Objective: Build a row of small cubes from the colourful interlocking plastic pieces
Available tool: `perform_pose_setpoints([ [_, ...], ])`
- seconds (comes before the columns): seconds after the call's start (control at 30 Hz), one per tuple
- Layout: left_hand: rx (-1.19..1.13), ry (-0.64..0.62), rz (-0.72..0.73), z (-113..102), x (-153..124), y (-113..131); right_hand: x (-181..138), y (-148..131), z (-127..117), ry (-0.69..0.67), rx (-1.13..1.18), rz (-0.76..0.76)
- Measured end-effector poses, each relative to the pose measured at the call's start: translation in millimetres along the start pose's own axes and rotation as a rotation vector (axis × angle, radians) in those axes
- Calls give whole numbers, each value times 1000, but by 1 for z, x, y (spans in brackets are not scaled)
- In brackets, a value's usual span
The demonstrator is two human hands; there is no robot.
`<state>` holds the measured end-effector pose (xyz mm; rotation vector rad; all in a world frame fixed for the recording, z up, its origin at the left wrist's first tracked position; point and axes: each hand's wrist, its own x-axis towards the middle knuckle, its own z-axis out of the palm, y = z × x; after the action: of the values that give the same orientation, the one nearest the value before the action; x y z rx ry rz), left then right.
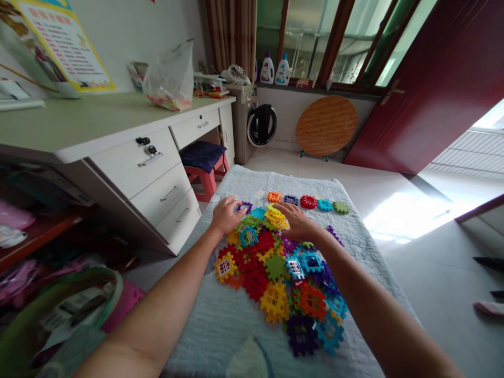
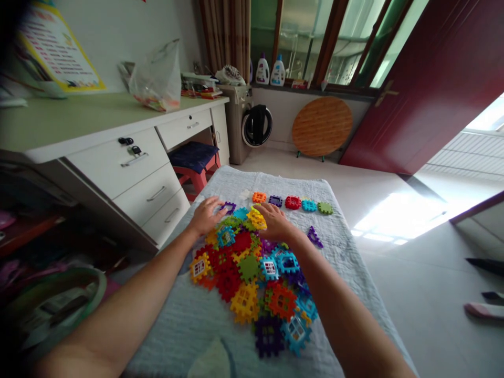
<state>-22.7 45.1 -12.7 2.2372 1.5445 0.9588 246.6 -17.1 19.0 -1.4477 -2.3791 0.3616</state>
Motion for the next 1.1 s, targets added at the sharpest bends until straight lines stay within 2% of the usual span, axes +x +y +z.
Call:
perform_pose_setpoints([
  [0.1, -19, -100, -8, 6, 0, -12, 19, 1, 7, -130, -33, 11],
  [0.17, -59, -157, 41, 7, -1, -10, 22, 2, 11, -149, -52, 0],
  [0.33, -210, -223, 110, 0, -2, 3, 3, -7, 7, -45, -40, -28],
  [0.53, -401, -296, -7, -2, -6, 8, -41, -21, -19, 40, 217, 39],
  [0.67, -380, -275, 5, 3, -8, 8, -60, -17, -21, 1, 417, 147],
  [0.8, -304, -231, 70, 5, -7, 8, -66, -8, -10, 16, 506, 167],
  [0.97, -250, -178, 137, 8, -6, 4, -66, -6, -6, 167, 338, 185],
  [1.1, -275, -82, 72, 11, -4, -4, -64, -7, -2, 216, 204, 120],
])
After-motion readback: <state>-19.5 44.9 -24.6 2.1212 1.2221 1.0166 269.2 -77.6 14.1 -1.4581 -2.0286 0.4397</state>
